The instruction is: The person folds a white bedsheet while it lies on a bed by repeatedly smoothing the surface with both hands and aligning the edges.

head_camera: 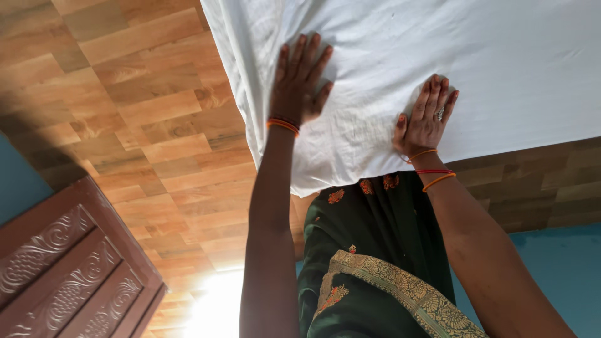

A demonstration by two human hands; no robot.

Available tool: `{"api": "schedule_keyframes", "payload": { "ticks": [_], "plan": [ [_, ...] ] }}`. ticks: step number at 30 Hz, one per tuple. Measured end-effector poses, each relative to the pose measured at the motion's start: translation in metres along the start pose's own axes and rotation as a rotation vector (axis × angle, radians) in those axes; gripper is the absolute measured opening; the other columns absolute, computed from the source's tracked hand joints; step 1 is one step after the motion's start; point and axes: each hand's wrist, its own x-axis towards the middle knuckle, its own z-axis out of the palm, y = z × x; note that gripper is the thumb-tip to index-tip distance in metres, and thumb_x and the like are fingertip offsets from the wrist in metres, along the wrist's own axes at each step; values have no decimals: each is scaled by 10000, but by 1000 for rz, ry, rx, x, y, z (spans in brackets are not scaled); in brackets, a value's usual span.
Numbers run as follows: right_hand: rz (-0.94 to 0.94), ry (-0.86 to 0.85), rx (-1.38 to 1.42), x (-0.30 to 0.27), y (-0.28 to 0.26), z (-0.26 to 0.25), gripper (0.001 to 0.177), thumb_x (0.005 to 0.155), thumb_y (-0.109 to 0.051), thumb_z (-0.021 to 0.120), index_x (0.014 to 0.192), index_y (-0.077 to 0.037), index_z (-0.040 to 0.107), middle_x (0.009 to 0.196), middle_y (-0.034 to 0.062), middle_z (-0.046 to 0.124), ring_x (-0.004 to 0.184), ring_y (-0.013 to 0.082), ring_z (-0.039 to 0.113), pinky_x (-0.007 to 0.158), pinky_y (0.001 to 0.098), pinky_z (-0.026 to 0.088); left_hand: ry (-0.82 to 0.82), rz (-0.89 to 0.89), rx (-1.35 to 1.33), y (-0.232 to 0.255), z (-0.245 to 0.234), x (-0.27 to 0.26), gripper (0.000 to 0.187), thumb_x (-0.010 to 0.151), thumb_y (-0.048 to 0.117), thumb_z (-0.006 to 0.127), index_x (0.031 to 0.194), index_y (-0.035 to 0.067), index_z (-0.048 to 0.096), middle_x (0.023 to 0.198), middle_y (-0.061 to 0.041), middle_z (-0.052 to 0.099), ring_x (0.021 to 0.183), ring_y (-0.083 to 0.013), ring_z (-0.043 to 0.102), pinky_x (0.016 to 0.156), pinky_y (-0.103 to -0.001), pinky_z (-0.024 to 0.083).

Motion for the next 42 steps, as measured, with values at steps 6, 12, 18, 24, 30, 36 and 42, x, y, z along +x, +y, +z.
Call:
{"api": "schedule_keyframes", "payload": {
  "ticks": [6,12,18,24,30,36,42],
  "plan": [
    [-12,11,43,-4,2,4,717,1127,-386,286,1646,76,105,1738,237,99,1627,408,17,1315,645,1,-352,-260,-38,-15,-27,24,729,1072,584,387,1664,187,234,1725,-111,112,1592,-254,58,1300,-483,-1],
    [21,17,87,-2,0,6,754,1078,-410,308,1629,78,145,1730,229,118,1618,406,41,1307,638,-7,-251,-326,12,-9,-30,21,773,1065,550,395,1667,94,226,1745,-113,110,1619,-249,52,1322,-482,-21],
    [83,-77,132,-9,0,9,779,1058,-410,344,1618,103,172,1727,245,129,1613,419,34,1295,650,-2,-296,-336,5,-9,-27,21,801,1040,544,377,1640,32,241,1722,-172,113,1593,-292,45,1280,-500,-30],
    [142,-202,167,-6,-4,0,819,971,-400,417,1578,115,224,1710,243,157,1603,406,52,1281,631,4,-308,-332,47,-4,-31,25,799,1050,539,348,1643,15,240,1732,-174,121,1611,-295,49,1299,-503,-27],
    [185,-237,204,0,-10,-13,837,945,-393,469,1589,82,220,1702,227,161,1595,380,73,1277,605,8,-181,-261,96,-15,-11,21,785,1024,530,363,1620,25,280,1712,-184,158,1598,-332,99,1292,-530,11],
    [583,-98,71,-9,-84,9,745,1027,-283,409,1647,68,191,1749,214,133,1625,364,37,1308,618,-24,-30,-189,13,-16,-6,21,772,1045,522,356,1614,4,298,1711,-199,197,1607,-346,128,1302,-552,14],
    [681,63,194,-16,-140,33,735,1051,-323,356,1618,105,165,1731,235,75,1611,414,-26,1278,640,-74,56,-116,78,-16,-5,25,742,1078,512,328,1625,13,284,1716,-195,194,1622,-350,153,1325,-560,64]
  ]
}}
